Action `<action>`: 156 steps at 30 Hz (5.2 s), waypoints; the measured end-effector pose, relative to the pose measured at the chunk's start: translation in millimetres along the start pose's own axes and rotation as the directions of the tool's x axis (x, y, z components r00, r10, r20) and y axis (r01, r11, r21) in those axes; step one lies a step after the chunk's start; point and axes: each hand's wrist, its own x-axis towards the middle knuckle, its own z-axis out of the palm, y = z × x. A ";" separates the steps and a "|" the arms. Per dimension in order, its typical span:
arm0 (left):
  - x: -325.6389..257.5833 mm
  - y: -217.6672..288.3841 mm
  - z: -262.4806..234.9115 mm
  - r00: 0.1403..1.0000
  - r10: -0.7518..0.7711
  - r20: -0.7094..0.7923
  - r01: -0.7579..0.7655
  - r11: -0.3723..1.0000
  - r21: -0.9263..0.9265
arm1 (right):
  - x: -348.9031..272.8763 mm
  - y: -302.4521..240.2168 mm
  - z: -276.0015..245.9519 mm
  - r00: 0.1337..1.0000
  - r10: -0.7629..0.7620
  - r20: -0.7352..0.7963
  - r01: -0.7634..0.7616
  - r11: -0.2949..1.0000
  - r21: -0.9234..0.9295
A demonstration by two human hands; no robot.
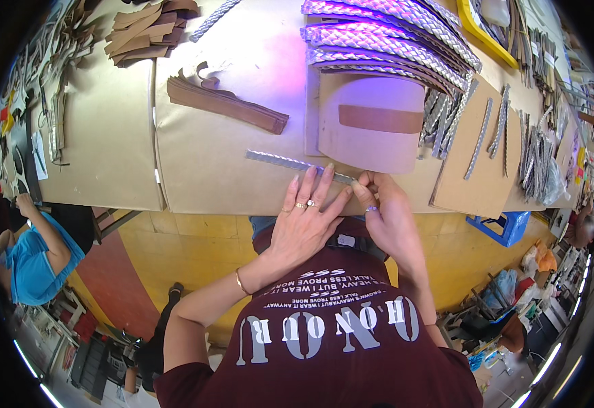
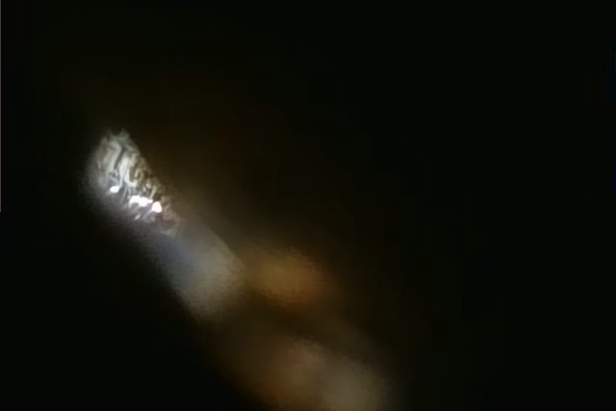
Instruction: The person repeatedly picks up short braided cords and brown leather strips from a workbench, aligns them, and places them into a growing stack under a UV lamp. The hands handle the items one at a time, arranging them in neat rows on the bench.
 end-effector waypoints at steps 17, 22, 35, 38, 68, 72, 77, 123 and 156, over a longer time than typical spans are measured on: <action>-0.1 -2.8 -3.1 0.999 -0.031 -0.017 0.030 0.998 -0.059 | -12.0 7.9 24.4 0.980 0.000 -0.199 0.051 0.966 0.253; 0.6 -0.3 -5.1 0.999 -0.045 -0.005 0.044 0.998 -0.044 | -17.4 12.6 28.4 0.964 0.014 -0.264 0.017 0.993 0.114; -4.3 -9.1 1.9 0.990 0.016 -0.143 -0.024 0.998 -0.055 | -8.5 21.6 33.4 0.965 0.004 -0.263 0.009 0.999 0.049; -1.4 -7.2 0.8 0.992 0.020 -0.122 -0.022 1.000 -0.015 | -9.5 21.7 33.7 0.962 0.016 -0.272 -0.001 0.998 0.057; 8.0 1.2 -1.0 0.987 0.095 -0.132 -0.046 0.942 0.333 | -16.6 23.0 20.1 0.950 0.108 -0.292 -0.052 0.980 0.193; 8.5 1.8 0.2 0.986 0.099 -0.136 -0.048 0.940 0.337 | -15.6 21.8 23.1 0.944 0.114 -0.310 -0.055 0.980 0.193; 7.7 2.6 3.6 0.986 0.100 -0.134 -0.052 0.945 0.324 | -16.8 21.8 26.7 0.936 0.119 -0.332 -0.068 0.985 0.160; 20.7 3.8 2.0 0.797 0.560 -0.227 -0.517 0.826 0.224 | -40.5 54.7 6.6 0.804 -0.300 -0.513 0.156 0.940 -0.305; 165.2 -49.8 -179.4 0.950 -0.268 -0.157 -0.173 -0.036 -0.984 | 103.8 -136.4 -62.4 0.882 -0.172 -0.438 0.433 0.664 0.609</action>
